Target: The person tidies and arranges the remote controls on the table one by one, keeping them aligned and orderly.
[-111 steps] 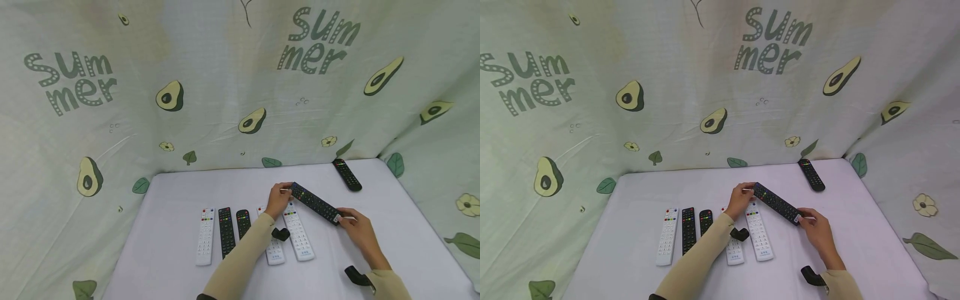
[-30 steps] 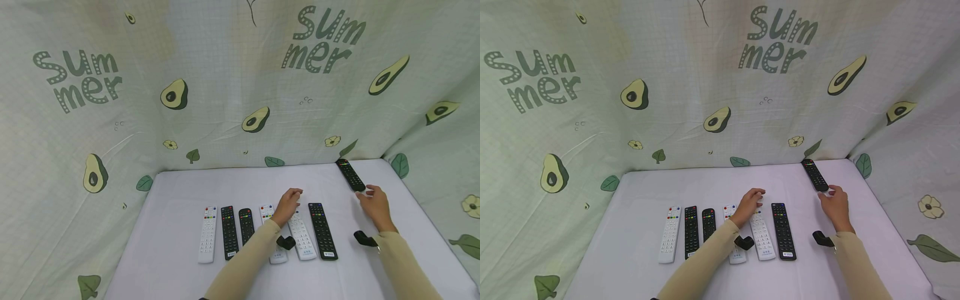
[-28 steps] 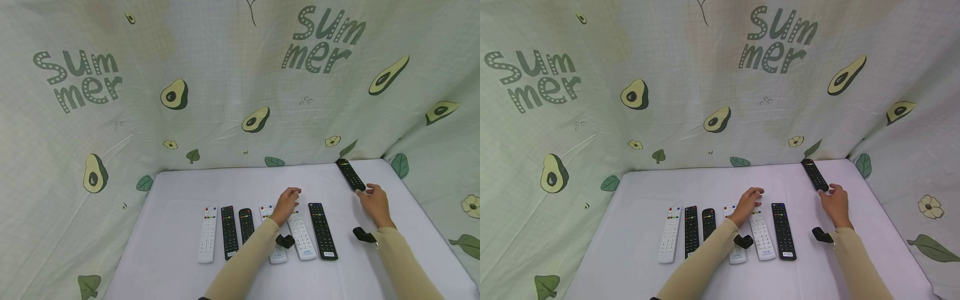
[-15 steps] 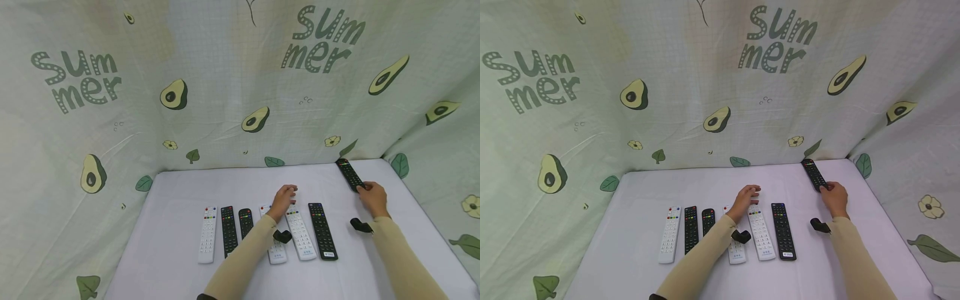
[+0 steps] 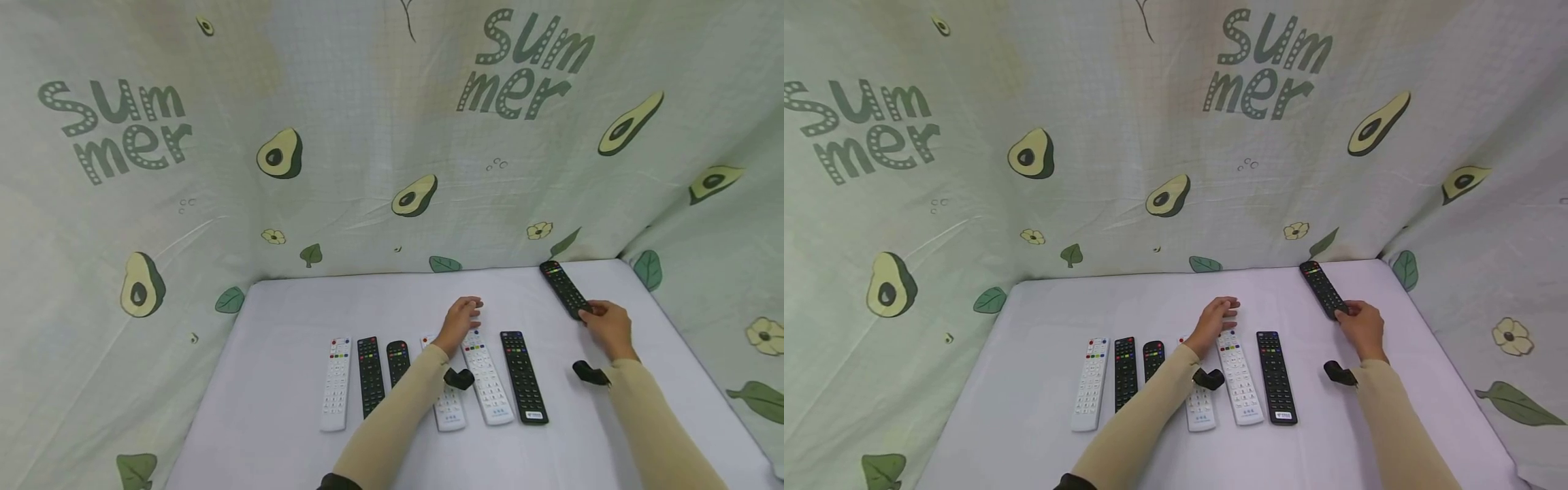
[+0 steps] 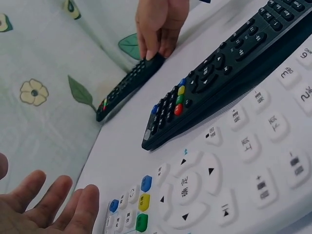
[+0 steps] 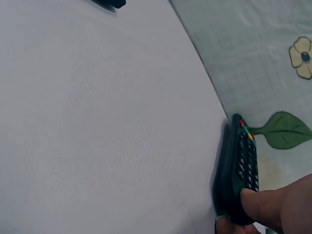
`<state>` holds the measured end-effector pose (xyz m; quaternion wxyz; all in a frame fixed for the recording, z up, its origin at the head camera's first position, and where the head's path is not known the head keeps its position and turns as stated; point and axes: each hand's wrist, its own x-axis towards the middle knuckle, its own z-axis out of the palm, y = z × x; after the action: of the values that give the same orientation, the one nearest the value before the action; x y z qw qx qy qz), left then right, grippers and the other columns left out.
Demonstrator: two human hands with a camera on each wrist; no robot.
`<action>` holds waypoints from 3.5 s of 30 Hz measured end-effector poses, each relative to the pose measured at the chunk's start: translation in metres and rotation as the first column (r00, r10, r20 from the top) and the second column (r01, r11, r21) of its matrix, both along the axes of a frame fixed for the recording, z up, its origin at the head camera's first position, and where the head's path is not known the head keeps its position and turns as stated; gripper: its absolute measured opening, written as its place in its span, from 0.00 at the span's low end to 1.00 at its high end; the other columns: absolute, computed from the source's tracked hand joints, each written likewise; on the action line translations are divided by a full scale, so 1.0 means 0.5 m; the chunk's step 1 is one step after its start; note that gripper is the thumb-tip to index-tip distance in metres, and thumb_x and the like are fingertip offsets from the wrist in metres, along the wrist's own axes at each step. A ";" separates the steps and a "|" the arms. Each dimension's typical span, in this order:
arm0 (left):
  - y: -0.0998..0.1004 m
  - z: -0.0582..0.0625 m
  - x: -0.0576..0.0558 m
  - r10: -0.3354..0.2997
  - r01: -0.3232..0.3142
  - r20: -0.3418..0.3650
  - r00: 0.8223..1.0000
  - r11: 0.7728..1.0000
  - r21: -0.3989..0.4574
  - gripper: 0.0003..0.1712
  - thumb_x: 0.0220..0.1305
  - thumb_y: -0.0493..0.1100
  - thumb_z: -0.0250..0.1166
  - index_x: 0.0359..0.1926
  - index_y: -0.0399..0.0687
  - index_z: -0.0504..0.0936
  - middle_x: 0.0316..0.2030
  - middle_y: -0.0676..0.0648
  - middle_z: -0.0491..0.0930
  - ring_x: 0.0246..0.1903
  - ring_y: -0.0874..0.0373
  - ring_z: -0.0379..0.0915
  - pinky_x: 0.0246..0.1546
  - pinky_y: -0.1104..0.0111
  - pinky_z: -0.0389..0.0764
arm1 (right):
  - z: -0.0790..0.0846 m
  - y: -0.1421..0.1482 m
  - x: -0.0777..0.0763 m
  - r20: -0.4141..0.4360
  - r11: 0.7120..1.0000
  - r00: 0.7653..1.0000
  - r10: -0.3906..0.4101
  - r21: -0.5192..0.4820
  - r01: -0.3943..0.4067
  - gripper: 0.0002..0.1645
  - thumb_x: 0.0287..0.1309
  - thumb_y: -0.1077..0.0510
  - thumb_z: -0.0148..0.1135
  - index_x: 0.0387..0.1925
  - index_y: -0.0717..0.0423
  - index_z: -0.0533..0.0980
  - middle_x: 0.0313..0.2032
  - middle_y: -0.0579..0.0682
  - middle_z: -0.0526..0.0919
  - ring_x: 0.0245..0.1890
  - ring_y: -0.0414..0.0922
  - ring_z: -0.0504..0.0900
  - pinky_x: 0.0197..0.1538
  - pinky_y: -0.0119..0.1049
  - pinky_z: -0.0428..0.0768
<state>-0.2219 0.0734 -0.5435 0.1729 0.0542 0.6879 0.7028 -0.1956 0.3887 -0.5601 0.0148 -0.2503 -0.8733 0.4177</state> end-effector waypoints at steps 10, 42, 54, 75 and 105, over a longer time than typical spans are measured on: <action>0.016 0.004 -0.008 -0.021 0.021 -0.003 1.000 1.000 0.004 0.26 0.86 0.47 0.45 0.72 0.35 0.71 0.66 0.40 0.78 0.67 0.40 0.72 0.65 0.55 0.80 | 0.007 -0.013 0.030 -0.006 0.981 0.981 0.191 0.043 -0.191 0.30 0.74 0.61 0.58 0.68 0.78 0.69 0.60 0.80 0.73 0.56 0.70 0.77 0.50 0.53 0.79; 0.058 0.010 -0.013 0.028 -0.019 0.072 0.997 0.992 -0.122 0.32 0.83 0.50 0.49 0.80 0.40 0.62 0.77 0.40 0.65 0.76 0.41 0.62 0.75 0.47 0.67 | -0.002 -0.118 0.060 -0.161 0.935 0.924 0.347 0.135 -0.328 0.23 0.65 0.69 0.67 0.60 0.72 0.78 0.56 0.77 0.80 0.53 0.73 0.83 0.51 0.62 0.86; 0.079 0.017 0.009 0.130 -0.130 -0.032 0.991 0.992 -0.004 0.20 0.79 0.36 0.57 0.67 0.36 0.77 0.59 0.44 0.77 0.50 0.54 0.82 0.54 0.66 0.86 | 0.042 -0.130 0.149 -0.117 0.957 0.951 0.285 0.086 -0.277 0.26 0.70 0.64 0.64 0.66 0.71 0.74 0.63 0.78 0.75 0.59 0.75 0.78 0.58 0.67 0.80; 0.140 0.010 0.085 -0.170 0.157 0.092 0.981 0.979 0.129 0.26 0.84 0.44 0.50 0.73 0.37 0.72 0.69 0.44 0.74 0.67 0.46 0.75 0.67 0.55 0.79 | 0.038 -0.097 0.279 0.049 0.967 0.966 0.255 -0.012 -0.255 0.34 0.65 0.65 0.69 0.67 0.77 0.69 0.55 0.78 0.78 0.50 0.63 0.85 0.39 0.28 0.82; 0.162 0.009 0.107 -0.230 0.215 0.153 0.961 0.970 0.108 0.34 0.82 0.52 0.50 0.79 0.38 0.61 0.77 0.42 0.63 0.78 0.46 0.58 0.74 0.56 0.71 | 0.015 -0.102 0.297 0.083 0.928 0.934 0.348 0.110 -0.356 0.33 0.59 0.67 0.70 0.62 0.80 0.70 0.44 0.69 0.84 0.45 0.65 0.87 0.49 0.59 0.86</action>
<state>-0.1683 0.1543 -0.5391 0.3047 0.0809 0.6282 0.7113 -0.0473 0.3376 -0.5526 -0.0723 -0.1010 -0.9282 0.3508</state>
